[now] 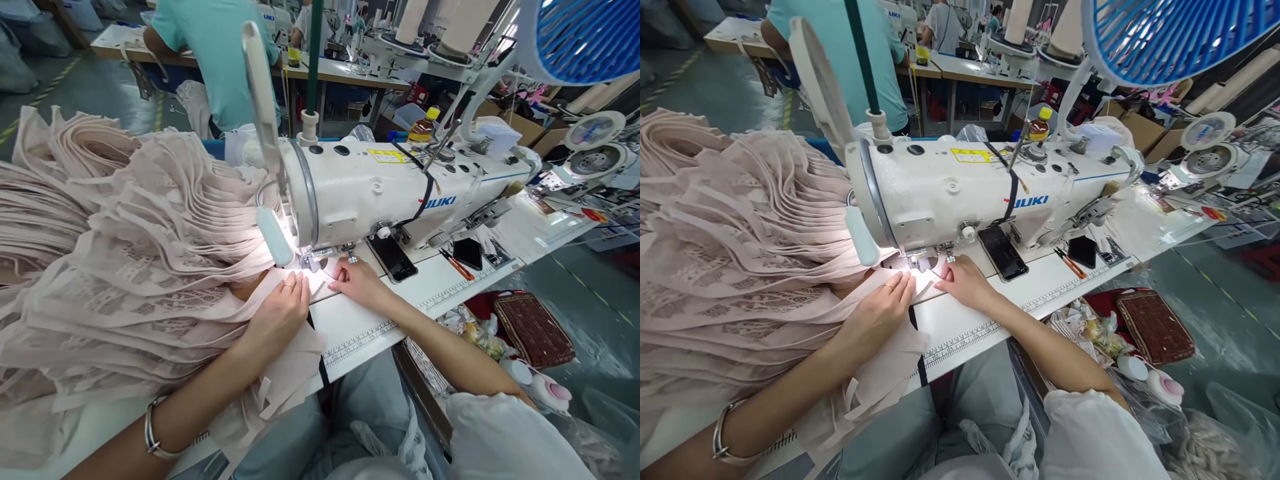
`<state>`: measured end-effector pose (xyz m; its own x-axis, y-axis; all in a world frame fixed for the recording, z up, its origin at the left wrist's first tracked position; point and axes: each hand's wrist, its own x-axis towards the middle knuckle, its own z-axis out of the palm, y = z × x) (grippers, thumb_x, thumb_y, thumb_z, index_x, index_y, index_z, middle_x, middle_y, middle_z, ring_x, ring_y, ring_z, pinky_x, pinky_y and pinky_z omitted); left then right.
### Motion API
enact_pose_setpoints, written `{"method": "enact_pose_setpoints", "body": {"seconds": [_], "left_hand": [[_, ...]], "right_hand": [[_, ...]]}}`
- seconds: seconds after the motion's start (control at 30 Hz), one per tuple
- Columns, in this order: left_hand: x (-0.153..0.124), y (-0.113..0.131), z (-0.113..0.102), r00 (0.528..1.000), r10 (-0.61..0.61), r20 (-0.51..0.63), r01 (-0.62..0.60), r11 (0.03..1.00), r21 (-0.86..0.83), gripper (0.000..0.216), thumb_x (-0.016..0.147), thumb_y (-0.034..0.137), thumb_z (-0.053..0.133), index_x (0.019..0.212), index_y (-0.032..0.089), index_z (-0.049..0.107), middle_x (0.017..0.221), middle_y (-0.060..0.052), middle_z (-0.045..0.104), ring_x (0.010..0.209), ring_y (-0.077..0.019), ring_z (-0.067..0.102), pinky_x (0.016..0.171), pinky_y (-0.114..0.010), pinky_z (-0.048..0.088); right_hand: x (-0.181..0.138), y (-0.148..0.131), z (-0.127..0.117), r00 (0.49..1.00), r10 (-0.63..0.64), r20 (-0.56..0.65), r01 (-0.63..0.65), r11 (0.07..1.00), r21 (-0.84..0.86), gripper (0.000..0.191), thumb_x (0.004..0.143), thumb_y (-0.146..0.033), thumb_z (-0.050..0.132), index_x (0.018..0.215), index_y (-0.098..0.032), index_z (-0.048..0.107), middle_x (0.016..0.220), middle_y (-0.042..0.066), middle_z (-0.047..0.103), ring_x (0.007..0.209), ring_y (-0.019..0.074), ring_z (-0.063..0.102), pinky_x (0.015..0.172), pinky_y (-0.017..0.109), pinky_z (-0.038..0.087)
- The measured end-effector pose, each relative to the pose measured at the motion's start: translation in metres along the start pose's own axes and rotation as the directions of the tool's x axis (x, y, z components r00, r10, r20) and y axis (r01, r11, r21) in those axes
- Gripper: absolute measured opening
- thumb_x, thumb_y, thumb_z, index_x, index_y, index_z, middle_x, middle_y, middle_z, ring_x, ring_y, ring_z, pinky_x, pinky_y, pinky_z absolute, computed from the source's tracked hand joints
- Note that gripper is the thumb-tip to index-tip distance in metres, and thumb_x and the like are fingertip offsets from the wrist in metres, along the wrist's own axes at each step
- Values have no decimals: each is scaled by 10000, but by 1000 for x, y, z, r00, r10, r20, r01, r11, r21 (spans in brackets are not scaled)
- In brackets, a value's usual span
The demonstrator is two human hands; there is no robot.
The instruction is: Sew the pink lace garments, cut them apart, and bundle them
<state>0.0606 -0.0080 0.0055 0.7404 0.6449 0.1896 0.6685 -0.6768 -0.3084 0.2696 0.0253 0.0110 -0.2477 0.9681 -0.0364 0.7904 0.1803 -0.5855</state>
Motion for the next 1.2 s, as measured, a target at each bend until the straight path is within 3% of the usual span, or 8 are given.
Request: {"method": "enact_pose_setpoints", "body": {"seconds": [0.13, 0.27, 0.4, 0.6, 0.73, 0.93, 1.07, 1.2], "left_hand": [[-6, 3, 3, 999, -18, -29, 16, 997, -72, 457, 898, -26, 366, 1314, -34, 555, 1303, -237, 600, 1182, -365, 586, 865, -422, 551], [-8, 5, 6, 995, -12, -98, 5, 998, -65, 387, 909, -8, 396, 1232, -33, 607, 1261, -223, 630, 1165, -341, 599, 937, -414, 522], [-10, 2, 9, 993, -21, -118, 12, 997, -82, 395, 905, -16, 387, 1241, -27, 595, 1271, -204, 630, 1192, -295, 588, 1007, -380, 490], [-8, 3, 7, 998, -46, -33, 43, 995, -85, 419, 925, 6, 373, 1290, 22, 578, 1328, -176, 605, 1225, -277, 572, 1004, -377, 510], [-5, -1, 7, 999, -15, -38, 8, 987, -160, 394, 929, 9, 372, 1262, -11, 582, 1305, -215, 605, 1250, -291, 554, 1055, -413, 482], [-9, -6, 22, 915, -386, -121, 252, 777, -577, 400, 956, 60, 352, 1275, 101, 589, 1272, -131, 650, 1201, -214, 604, 1029, -387, 524], [-11, 2, 20, 963, -180, -199, 42, 833, -551, 452, 928, 17, 345, 1327, 81, 548, 1356, -133, 598, 1293, -200, 539, 1085, -348, 473], [-11, 7, 14, 994, -82, -69, 50, 925, -376, 477, 913, 15, 342, 1360, 9, 508, 1406, -209, 531, 1373, -292, 444, 1126, -453, 420]], "right_hand": [[1, 1, 9, 969, -242, -46, 229, 954, -195, 224, 886, -208, 669, 1106, -200, 626, 1141, 73, 650, 1059, 219, 579, 882, 335, 445], [1, 1, 15, 942, -335, -29, 305, 888, -345, 187, 999, -191, 467, 970, -176, 651, 1043, 76, 672, 946, 196, 604, 772, 296, 422], [-1, -5, 14, 950, -307, -53, 248, 849, -467, 261, 1014, -187, 412, 915, -167, 652, 906, 65, 690, 839, 195, 613, 738, 302, 411], [8, -20, 3, 989, -141, 53, 144, 777, -613, 281, 912, -53, 427, 1101, -151, 611, 996, 141, 693, 837, 250, 647, 659, 316, 442], [19, -31, 6, 993, -4, 115, 73, 794, -604, 205, 986, -202, 409, 1071, -191, 595, 836, 101, 700, 777, 255, 661, 642, 303, 433], [12, -41, 22, 996, -4, 91, 53, 839, -542, 206, 979, -217, 390, 1104, -134, 530, 832, 113, 700, 746, 254, 655, 643, 296, 377], [8, -34, 24, 998, -33, 62, 60, 857, -512, 157, 897, -207, 447, 1013, -151, 537, 781, 93, 689, 689, 243, 622, 589, 285, 307], [7, -30, 25, 998, -50, 38, 62, 871, -488, 164, 891, -166, 406, 991, -158, 536, 787, 93, 685, 667, 230, 597, 581, 292, 275]]}}
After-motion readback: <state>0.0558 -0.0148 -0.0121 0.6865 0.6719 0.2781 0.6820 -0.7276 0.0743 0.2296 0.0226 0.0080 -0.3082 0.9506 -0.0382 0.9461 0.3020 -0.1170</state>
